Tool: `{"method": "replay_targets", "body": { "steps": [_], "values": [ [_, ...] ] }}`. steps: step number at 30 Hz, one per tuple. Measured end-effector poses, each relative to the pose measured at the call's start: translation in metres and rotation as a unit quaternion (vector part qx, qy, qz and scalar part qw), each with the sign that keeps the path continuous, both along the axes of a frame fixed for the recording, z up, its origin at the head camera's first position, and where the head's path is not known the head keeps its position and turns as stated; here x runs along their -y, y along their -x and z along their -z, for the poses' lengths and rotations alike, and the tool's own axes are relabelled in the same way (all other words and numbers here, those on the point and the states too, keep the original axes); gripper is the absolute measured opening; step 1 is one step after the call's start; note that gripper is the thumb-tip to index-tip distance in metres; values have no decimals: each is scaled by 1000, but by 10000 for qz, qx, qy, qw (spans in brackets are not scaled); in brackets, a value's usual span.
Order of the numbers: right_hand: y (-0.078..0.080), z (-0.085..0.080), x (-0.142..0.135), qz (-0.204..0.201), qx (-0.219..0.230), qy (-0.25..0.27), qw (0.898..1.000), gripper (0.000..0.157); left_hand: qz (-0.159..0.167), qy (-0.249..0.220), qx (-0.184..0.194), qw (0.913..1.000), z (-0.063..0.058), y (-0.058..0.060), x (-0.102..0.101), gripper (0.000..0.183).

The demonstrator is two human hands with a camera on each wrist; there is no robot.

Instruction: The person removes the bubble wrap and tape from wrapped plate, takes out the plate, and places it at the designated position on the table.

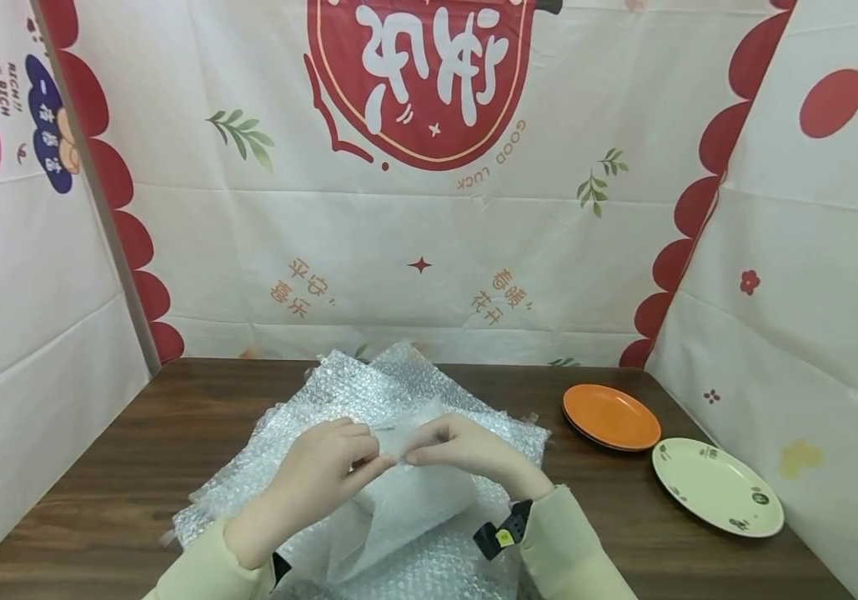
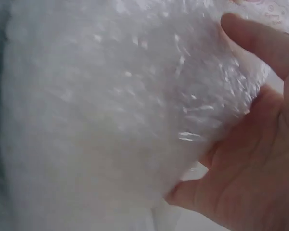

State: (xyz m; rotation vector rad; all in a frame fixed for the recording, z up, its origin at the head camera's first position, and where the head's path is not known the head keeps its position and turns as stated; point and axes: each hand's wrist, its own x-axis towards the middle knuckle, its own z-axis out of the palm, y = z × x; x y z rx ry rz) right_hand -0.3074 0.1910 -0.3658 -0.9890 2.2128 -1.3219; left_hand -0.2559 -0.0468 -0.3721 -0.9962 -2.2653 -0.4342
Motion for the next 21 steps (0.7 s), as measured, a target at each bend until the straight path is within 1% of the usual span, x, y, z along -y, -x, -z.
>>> {"method": "replay_targets", "body": {
  "steps": [3,5,8,10,11,13,15,17,19,21],
  "values": [
    [-2,-7,-14,-292,-173,-119,9994,19,287,-108,286,9991,-2,-2,0,32],
    [-4,-12,-25,-601,-342,-170,9975,18,431,-78,487,9979,-5,-4,0,28],
    [-10,-17,-40,-1156,-440,-131,9922,19,439,369,1051,9928,-8,-7,3,20],
    [-14,-19,-47,-1462,-481,-90,9880,19,376,785,1505,9848,-8,-8,7,12],
    [-16,-20,-50,-1502,-467,-106,9875,19,346,1002,1770,9785,-8,-8,9,10],
    [-20,-23,-55,-1457,-555,-157,9876,18,290,1394,2227,9644,-7,-9,13,16],
    [-23,-26,-61,-1196,-713,-245,9900,18,235,1680,2447,9546,-4,-9,15,23],
    [-25,-28,-67,-946,-868,-273,9913,18,184,1854,2536,9492,-1,-8,16,27],
    [-27,-29,-72,-763,-967,-291,9920,18,123,1953,2576,9462,2,-7,15,30],
    [-30,-28,-76,-731,-860,-301,9932,17,64,1974,2671,9432,6,-7,14,32]
  ]
}}
